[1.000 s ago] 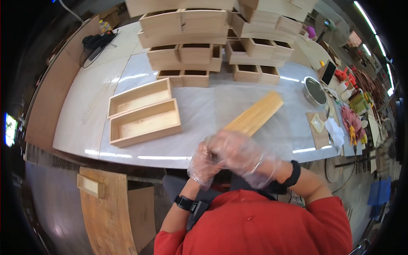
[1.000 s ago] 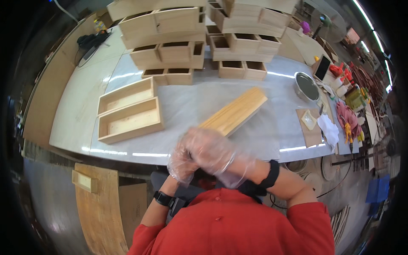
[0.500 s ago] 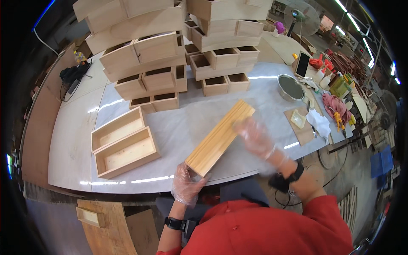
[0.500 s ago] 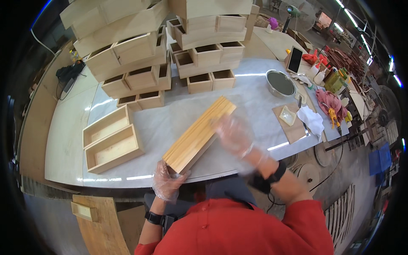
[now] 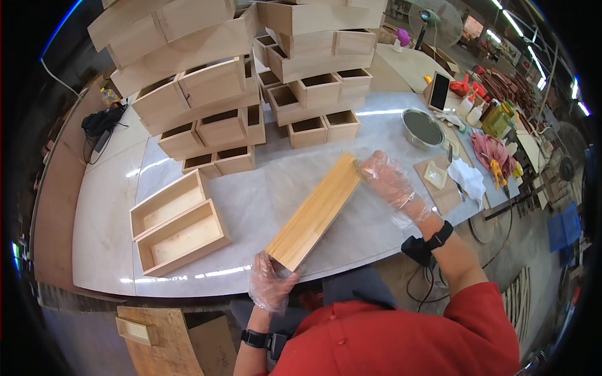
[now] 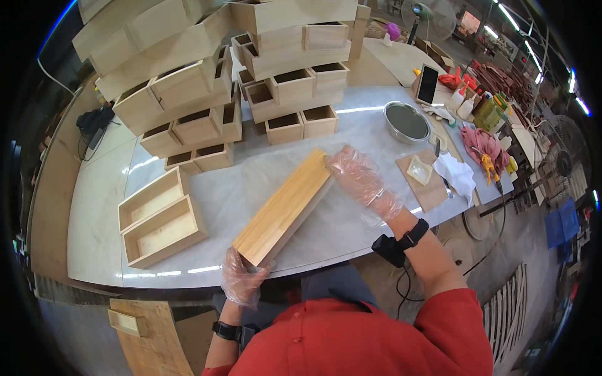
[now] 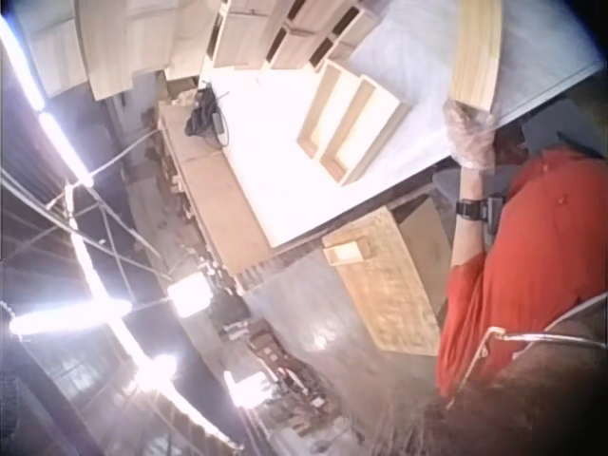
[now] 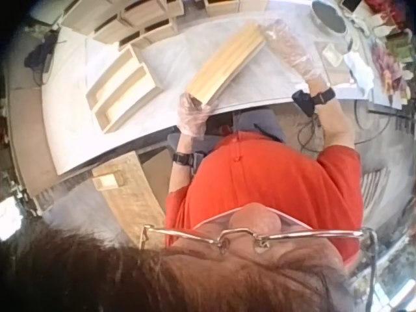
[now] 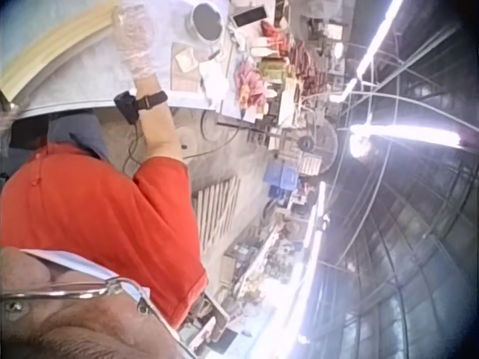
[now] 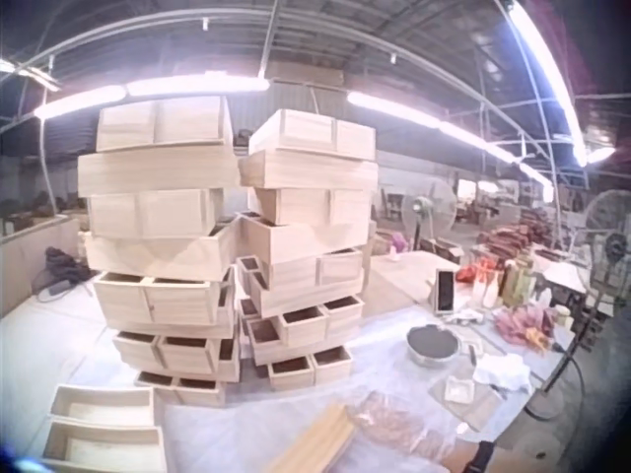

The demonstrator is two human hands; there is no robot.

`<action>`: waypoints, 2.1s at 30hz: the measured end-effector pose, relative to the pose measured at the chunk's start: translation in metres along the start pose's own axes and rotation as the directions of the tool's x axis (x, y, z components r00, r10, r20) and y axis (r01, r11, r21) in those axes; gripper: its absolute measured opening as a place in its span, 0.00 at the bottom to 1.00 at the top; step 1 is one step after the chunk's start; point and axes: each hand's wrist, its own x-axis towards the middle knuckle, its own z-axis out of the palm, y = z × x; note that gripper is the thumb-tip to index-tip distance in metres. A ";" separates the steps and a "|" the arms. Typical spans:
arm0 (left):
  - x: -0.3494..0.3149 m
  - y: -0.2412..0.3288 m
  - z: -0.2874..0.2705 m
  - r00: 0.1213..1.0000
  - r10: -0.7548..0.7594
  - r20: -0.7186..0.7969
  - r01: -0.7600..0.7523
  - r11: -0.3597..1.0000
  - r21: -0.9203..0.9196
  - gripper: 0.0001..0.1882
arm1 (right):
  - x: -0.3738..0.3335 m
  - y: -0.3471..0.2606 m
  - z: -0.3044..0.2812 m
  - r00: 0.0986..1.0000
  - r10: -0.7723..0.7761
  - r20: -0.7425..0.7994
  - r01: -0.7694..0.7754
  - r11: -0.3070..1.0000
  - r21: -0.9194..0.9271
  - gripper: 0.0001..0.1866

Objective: Applying stain or oil finish to wooden box components using a small applicator pad in a manufacturing environment.

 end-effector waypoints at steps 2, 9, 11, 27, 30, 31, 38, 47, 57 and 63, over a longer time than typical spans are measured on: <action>0.000 0.007 -0.005 0.999 -0.041 0.003 0.041 0.999 0.027 0.30 | -0.002 0.001 0.008 0.970 -0.098 -0.222 0.077 0.992 -0.103 0.10; 0.003 0.016 -0.007 0.999 -0.020 0.042 0.015 0.993 0.120 0.32 | -0.027 -0.091 -0.028 0.903 -0.192 -0.385 0.338 0.869 0.361 0.12; 0.003 0.004 -0.006 0.998 0.019 0.058 -0.024 0.997 0.078 0.32 | -0.039 -0.123 -0.065 0.872 -0.188 -0.452 0.443 0.696 0.565 0.12; 0.001 0.000 -0.010 0.989 0.145 0.019 -0.146 0.974 0.176 0.31 | -0.019 -0.128 -0.091 0.750 -0.613 -0.249 0.568 0.403 0.718 0.13; -0.001 -0.003 -0.005 0.999 0.031 0.014 -0.032 0.990 0.137 0.32 | -0.020 -0.089 -0.064 0.770 -0.554 -0.318 0.580 0.398 0.710 0.15; -0.002 -0.004 -0.005 1.000 0.029 0.012 -0.030 0.992 0.120 0.33 | -0.021 -0.083 -0.067 0.774 -0.546 -0.322 0.591 0.439 0.677 0.15; -0.002 -0.008 -0.004 0.992 0.125 0.009 -0.125 0.989 0.084 0.35 | -0.001 -0.154 -0.104 0.720 -0.619 -0.315 0.631 0.394 0.668 0.14; -0.004 -0.010 -0.008 0.997 0.077 0.022 -0.078 0.995 0.064 0.33 | -0.023 -0.132 -0.108 0.722 -0.667 -0.184 0.601 0.473 0.644 0.10; -0.002 -0.015 -0.002 0.998 -0.018 0.054 0.014 0.997 0.072 0.32 | 0.016 -0.161 -0.090 0.688 -0.630 -0.361 0.675 0.372 0.637 0.13; -0.002 -0.006 -0.005 0.997 0.069 0.025 -0.072 0.989 0.126 0.32 | -0.042 -0.122 -0.111 0.807 -0.562 -0.179 0.513 0.519 0.683 0.12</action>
